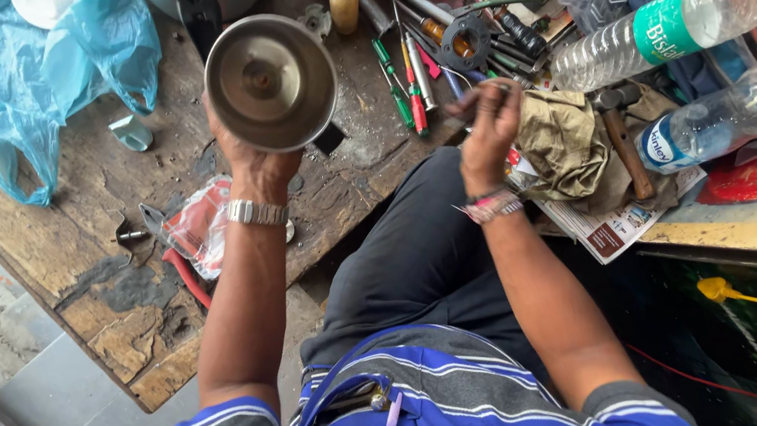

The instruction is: The person disassembles a small cylindrical metal component, cleans it with a cloth, and uses a screwdriver to adjust internal parts. The person then reassembles the component and places it on the workbench.

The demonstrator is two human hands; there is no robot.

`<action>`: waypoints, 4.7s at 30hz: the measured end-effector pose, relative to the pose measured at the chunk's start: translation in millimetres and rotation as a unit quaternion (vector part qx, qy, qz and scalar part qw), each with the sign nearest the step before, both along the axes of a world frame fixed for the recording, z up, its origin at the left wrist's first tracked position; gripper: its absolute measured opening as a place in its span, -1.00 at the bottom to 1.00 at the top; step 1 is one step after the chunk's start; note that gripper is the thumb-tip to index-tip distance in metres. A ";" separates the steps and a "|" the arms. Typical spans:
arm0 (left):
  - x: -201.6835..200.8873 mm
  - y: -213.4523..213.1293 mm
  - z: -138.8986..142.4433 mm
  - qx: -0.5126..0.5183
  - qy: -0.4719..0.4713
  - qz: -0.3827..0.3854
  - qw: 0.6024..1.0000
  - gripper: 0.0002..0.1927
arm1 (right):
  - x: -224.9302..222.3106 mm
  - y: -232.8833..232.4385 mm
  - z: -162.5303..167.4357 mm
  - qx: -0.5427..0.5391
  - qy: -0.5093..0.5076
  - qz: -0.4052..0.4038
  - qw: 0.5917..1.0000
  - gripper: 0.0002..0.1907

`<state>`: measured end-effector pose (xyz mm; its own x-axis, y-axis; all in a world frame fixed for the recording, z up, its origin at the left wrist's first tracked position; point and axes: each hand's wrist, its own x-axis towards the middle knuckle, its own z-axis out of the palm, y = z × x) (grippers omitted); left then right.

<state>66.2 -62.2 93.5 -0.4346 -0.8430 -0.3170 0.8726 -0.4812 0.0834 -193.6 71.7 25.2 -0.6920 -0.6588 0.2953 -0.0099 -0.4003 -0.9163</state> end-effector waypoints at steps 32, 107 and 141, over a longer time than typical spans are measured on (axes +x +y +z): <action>22.0 21.2 -13.8 0.048 0.112 -0.011 0.992 -0.62 | 30.2 96.0 94.1 0.317 0.546 0.080 0.771 -0.32; 96.2 51.3 35.7 -0.030 -0.091 0.023 0.995 -0.48 | 92.9 -152.0 12.5 0.200 0.607 0.185 0.747 -0.52; 108.1 74.4 60.1 -0.052 -0.139 -0.002 0.989 -0.41 | 46.5 -6.0 -9.7 0.496 0.571 0.141 0.638 -0.61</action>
